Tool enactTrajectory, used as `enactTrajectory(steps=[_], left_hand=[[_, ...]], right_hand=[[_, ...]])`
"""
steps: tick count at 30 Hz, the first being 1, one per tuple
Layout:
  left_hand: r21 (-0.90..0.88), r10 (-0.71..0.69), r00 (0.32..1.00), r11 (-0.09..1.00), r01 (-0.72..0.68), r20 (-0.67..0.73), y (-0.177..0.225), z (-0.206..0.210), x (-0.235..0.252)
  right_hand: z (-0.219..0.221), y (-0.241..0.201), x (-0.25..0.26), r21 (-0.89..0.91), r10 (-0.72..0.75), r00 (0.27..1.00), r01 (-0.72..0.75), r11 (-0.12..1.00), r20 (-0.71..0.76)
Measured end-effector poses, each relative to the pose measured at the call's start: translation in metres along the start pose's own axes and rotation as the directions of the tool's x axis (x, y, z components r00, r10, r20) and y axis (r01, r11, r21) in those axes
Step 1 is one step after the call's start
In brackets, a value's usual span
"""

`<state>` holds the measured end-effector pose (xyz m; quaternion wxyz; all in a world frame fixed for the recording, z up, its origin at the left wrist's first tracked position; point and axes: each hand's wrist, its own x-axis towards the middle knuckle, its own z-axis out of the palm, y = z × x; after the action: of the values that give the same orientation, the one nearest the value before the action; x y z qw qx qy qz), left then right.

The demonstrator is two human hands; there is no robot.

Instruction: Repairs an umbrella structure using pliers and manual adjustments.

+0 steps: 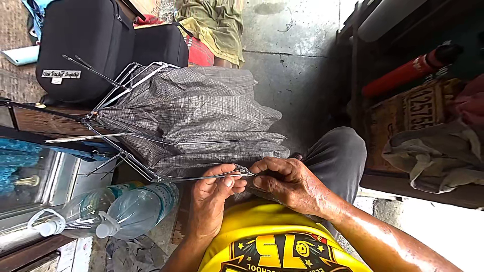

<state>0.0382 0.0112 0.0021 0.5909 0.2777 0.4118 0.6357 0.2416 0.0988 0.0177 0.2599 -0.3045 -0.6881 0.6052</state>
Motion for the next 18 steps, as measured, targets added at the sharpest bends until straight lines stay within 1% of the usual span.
enactTrajectory(steps=[2,4,6,7,8,9,10,11,12,13,14,15,16,18], left_hand=[[0.02,-0.013,1.0,1.0,0.013,0.017,0.001,0.0,0.0],[0.12,-0.037,0.998,0.992,0.031,0.045,0.003,-0.002,-0.002],[0.328,-0.057,0.995,0.944,0.026,0.086,0.011,-0.001,-0.005],[0.445,-0.047,0.992,0.895,-0.012,0.121,0.018,0.002,-0.006],[0.546,-0.006,0.986,0.833,-0.088,0.169,0.024,0.005,-0.007],[0.628,0.071,0.972,0.753,-0.198,0.223,0.031,0.009,-0.007],[0.697,0.166,0.945,0.641,-0.321,0.282,0.039,0.014,-0.006],[0.756,0.256,0.903,0.494,-0.428,0.345,0.047,0.02,-0.003],[0.797,0.317,0.858,0.337,-0.501,0.405,0.055,0.025,0.002],[0.82,0.337,0.823,0.2,-0.537,0.457,0.063,0.03,0.007],[0.827,0.322,0.803,0.094,-0.554,0.502,0.068,0.035,0.014],[0.824,0.28,0.794,0.018,-0.566,0.539,0.07,0.037,0.021],[0.818,0.23,0.793,-0.027,-0.575,0.565,0.07,0.037,0.028],[0.787,0.154,0.773,-0.055,-0.615,0.615,0.067,0.036,0.04]], right_hand=[[-0.004,-0.002,0.002,0.035,0.02,1.0,-0.02,0.999,0.015],[-0.011,-0.002,0.004,0.056,0.042,0.998,-0.045,0.997,0.044],[-0.02,-0.005,0.009,0.088,0.079,0.994,-0.086,0.992,0.08],[-0.024,-0.008,0.011,0.112,0.105,0.989,-0.117,0.987,0.107],[-0.029,-0.011,0.013,0.132,0.138,0.981,-0.156,0.979,0.135],[-0.033,-0.015,0.016,0.141,0.172,0.972,-0.195,0.971,0.161],[-0.036,-0.019,0.018,0.143,0.192,0.964,-0.219,0.965,0.182],[-0.04,-0.022,0.02,0.137,0.201,0.96,-0.229,0.964,0.197],[-0.042,-0.025,0.023,0.123,0.205,0.956,-0.234,0.965,0.209],[-0.044,-0.028,0.025,0.107,0.211,0.952,-0.239,0.965,0.222],[-0.047,-0.032,0.027,0.089,0.217,0.948,-0.242,0.966,0.232],[-0.048,-0.035,0.028,0.073,0.223,0.945,-0.246,0.966,0.239],[-0.05,-0.038,0.029,0.056,0.232,0.941,-0.252,0.966,0.245],[-0.054,-0.045,0.031,0.028,0.249,0.936,-0.264,0.964,0.249]])
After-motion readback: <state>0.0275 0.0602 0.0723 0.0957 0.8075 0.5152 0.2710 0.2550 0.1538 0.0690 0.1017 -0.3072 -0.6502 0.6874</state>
